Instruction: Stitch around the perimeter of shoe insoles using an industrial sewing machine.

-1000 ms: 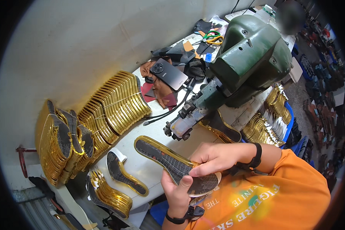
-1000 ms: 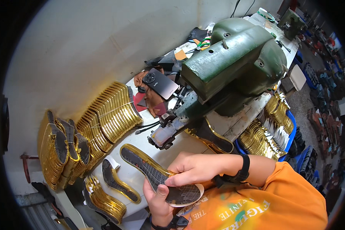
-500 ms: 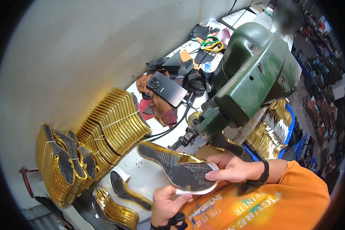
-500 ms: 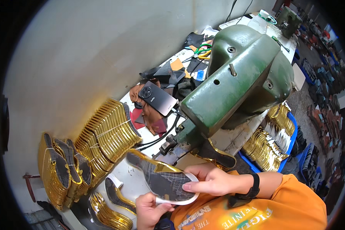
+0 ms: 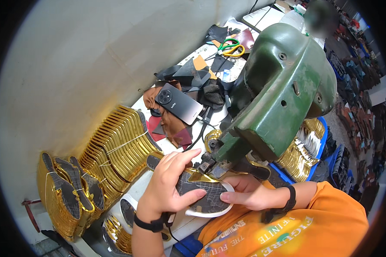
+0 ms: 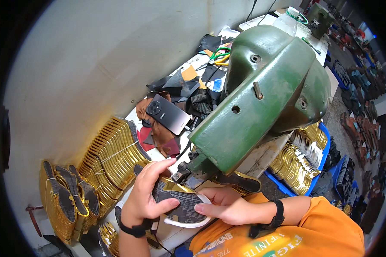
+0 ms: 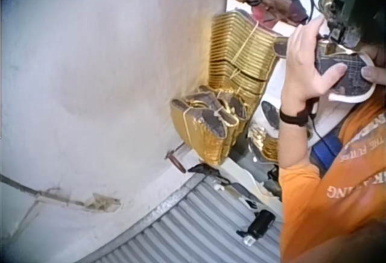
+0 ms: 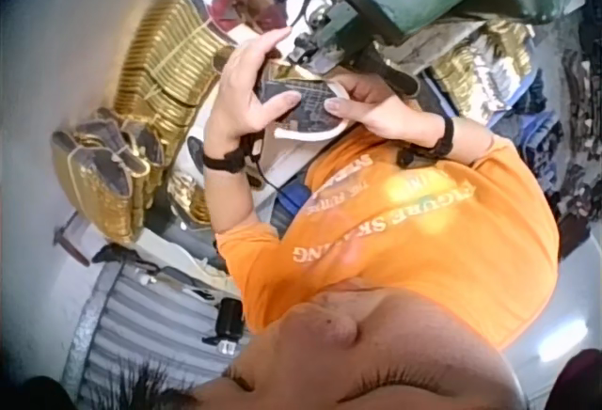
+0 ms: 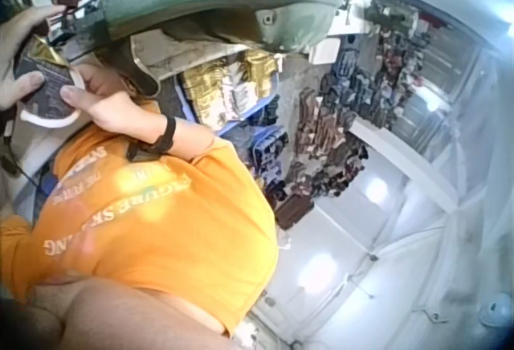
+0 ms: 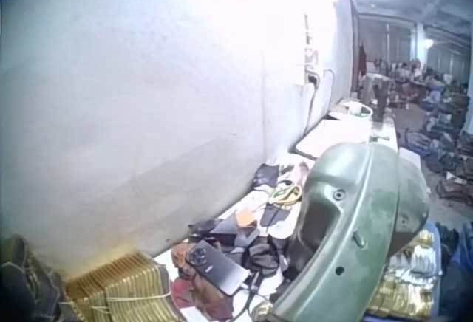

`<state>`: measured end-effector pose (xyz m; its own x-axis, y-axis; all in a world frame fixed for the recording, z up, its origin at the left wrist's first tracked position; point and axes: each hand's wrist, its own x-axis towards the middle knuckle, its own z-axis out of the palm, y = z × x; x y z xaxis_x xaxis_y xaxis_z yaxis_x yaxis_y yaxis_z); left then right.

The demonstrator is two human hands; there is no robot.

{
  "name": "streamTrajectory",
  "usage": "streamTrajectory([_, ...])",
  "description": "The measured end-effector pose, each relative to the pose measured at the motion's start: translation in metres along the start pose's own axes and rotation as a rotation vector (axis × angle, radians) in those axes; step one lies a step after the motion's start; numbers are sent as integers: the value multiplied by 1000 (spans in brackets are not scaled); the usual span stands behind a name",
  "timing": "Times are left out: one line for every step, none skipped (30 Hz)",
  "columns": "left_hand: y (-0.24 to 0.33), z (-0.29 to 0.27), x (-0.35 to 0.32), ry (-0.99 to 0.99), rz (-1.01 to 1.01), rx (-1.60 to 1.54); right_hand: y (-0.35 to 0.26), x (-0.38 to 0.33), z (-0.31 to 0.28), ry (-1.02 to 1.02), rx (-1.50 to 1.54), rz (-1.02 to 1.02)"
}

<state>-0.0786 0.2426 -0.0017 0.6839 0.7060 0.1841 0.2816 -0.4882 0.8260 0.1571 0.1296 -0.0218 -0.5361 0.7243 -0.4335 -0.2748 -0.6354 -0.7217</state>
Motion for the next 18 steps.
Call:
streamTrajectory([0, -3, 5, -106, -57, -37, 2, -1, 0, 1, 7, -16])
streamTrajectory([-1, -3, 9, -107, -58, -37, 4, -2, 0, 3, 14, -30])
streamTrajectory([-1, -3, 13, -124, -50, -66, 6, -3, 0, 2, 17, -29])
streamTrajectory([-2, -2, 16, -142, -41, -94, 8, -3, 0, 20, -41, -27])
streamTrajectory([-2, -2, 16, -146, -43, -95, 9, -4, 0, 38, -98, -24])
streamTrajectory([-4, -1, 16, -153, -57, -119, 9, -4, -1, 38, -93, -23])
streamTrajectory([-5, -1, 16, -160, -69, -143, 7, -5, -2, -14, -120, -11])
streamTrajectory([-6, -1, 17, -161, -72, -143, 7, -6, -3, -67, -147, 1])
streamTrajectory([-7, 0, 17, -151, -61, -139, 7, -6, -4, -121, -174, 13])
streamTrajectory([-7, 1, 17, -141, -49, -136, 8, -7, -6, -122, -169, 16])
streamTrajectory([-7, 1, 17, -143, -54, -138, 10, -7, -8, -123, -173, 63])
streamTrajectory([-7, 0, 18, -154, -69, -137, 12, -7, -9, -125, -177, 111])
streamTrajectory([-6, -1, 19, -164, -81, -137, 13, -8, -8, -124, -174, 114])
streamTrajectory([-6, -1, 19, -166, -84, -141, 14, -8, -6, -101, -166, 85])
streamTrajectory([-6, -1, 18, -176, -120, -150, 15, -8, -5, -79, -159, 56])
streamTrajectory([-6, -1, 17, -186, -157, -156, 16, -8, -6, -79, -156, 57])
streamTrajectory([-6, -1, 16, -187, -158, -158, 17, -7, -6, -75, -186, 34])
streamTrajectory([-7, 1, 16, -164, -158, -170, 18, -7, -6, -72, -216, 10])
